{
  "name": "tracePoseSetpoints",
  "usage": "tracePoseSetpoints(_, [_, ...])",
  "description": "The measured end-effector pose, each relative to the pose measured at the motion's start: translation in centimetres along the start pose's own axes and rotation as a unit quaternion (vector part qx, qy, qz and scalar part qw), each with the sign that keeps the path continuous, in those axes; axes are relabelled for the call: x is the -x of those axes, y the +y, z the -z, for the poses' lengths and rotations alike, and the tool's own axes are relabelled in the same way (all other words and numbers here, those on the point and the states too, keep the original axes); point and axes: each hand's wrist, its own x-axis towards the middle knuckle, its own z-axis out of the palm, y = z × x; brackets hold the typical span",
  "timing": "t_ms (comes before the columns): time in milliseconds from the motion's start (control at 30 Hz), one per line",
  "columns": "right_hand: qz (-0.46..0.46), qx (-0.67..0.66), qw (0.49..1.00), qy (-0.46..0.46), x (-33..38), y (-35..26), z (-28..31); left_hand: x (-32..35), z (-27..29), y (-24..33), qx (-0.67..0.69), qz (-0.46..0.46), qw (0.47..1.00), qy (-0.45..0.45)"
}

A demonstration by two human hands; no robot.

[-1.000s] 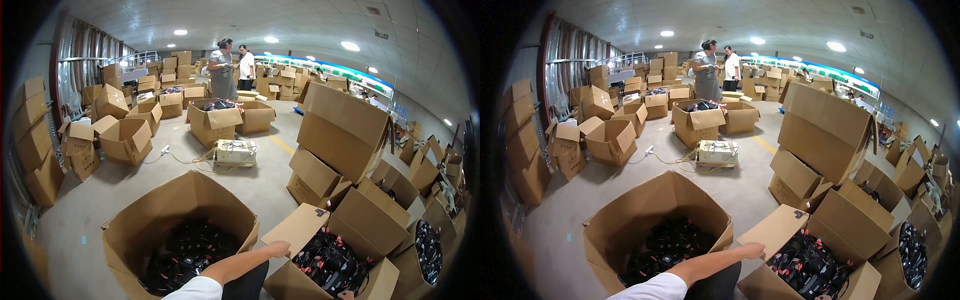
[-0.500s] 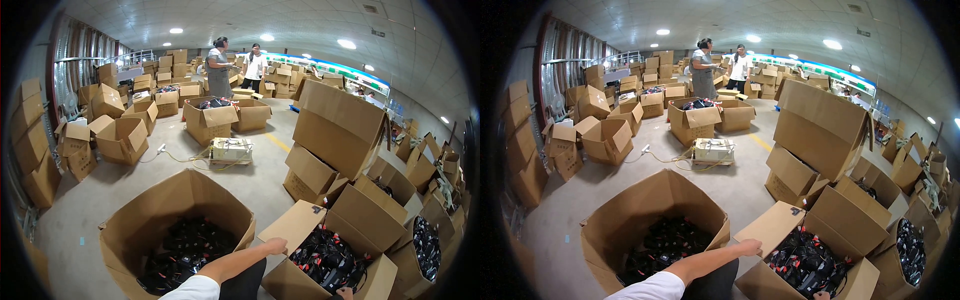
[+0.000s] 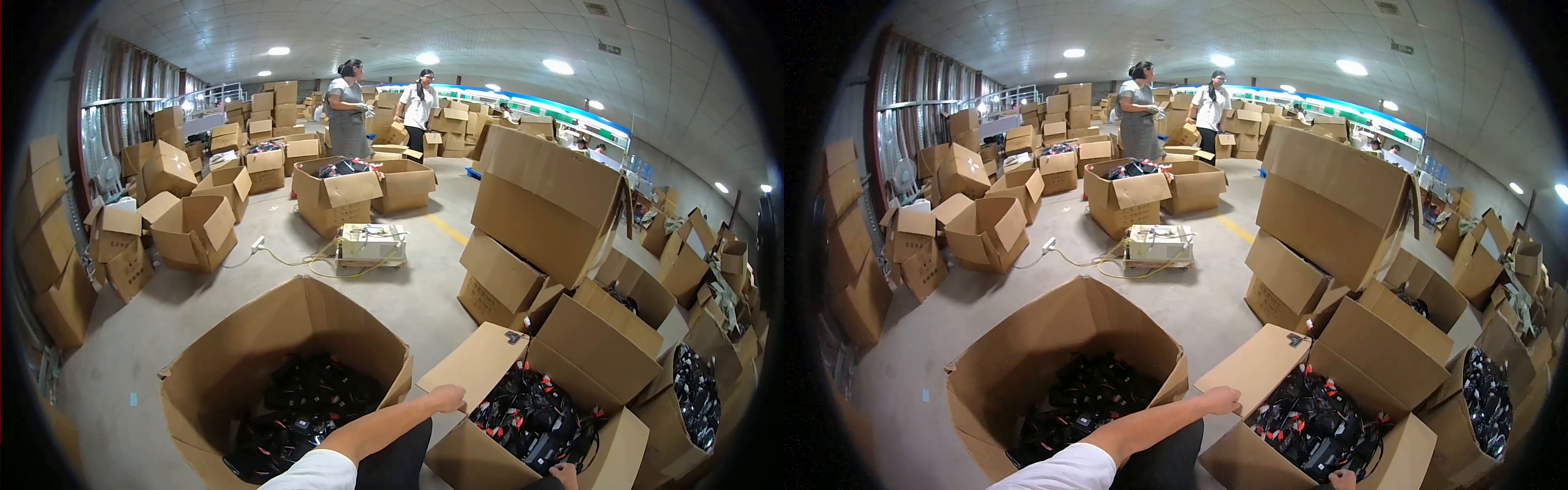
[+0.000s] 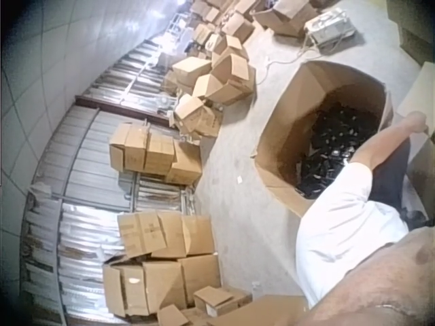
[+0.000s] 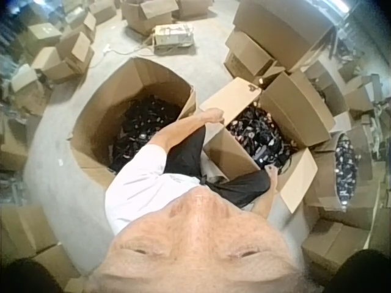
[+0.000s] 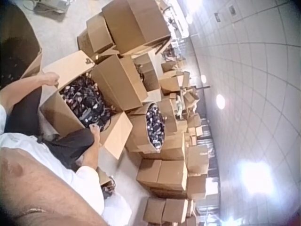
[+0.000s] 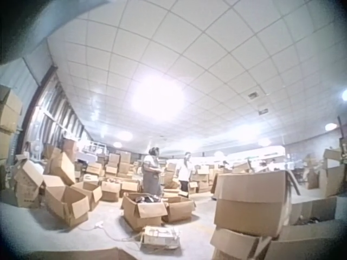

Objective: The person sorts and inspects electronic dash cams and wiring harnesses by hand, taking them from cardboard boxes in a warehouse.

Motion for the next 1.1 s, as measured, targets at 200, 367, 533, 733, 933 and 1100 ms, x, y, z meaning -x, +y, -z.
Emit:
tracePoseSetpoints(200, [-0.023, 0.003, 1.0, 0.002, -0.1, -0.6, 0.1, 0.0, -0.1, -0.3, 0.005, -0.001, 1.0, 0.003])
tracePoseSetpoints(367, [-0.03, 0.003, 1.0, -0.007, 0.0, -1.9, 0.6, 0.2, 0.4, -0.2, 0.002, 0.005, 1.0, 0.0])
tracePoseSetpoints(533, [-0.021, -0.005, 1.0, -0.007, -0.1, -1.5, 0.7, 0.1, 0.1, -0.4, -0.004, -0.007, 1.0, 0.01])
tracePoseSetpoints(733, [-0.094, -0.054, 0.994, -0.009, -1.4, 0.3, 0.4, 0.0, 0.1, 0.3, -0.002, -0.005, 1.0, 0.017])
tracePoseSetpoints(933, [0.004, 0.037, 0.999, 0.022, 0.4, 1.8, -0.3, -0.1, 1.9, 1.1, -0.07, -0.14, 0.988, 0.004])
tracePoseSetpoints(1100, [0.094, 0.075, 0.993, 0.011, -0.6, 1.8, -1.4, 9.1, 16.0, 0.6, 0.042, -0.143, 0.965, 0.217])
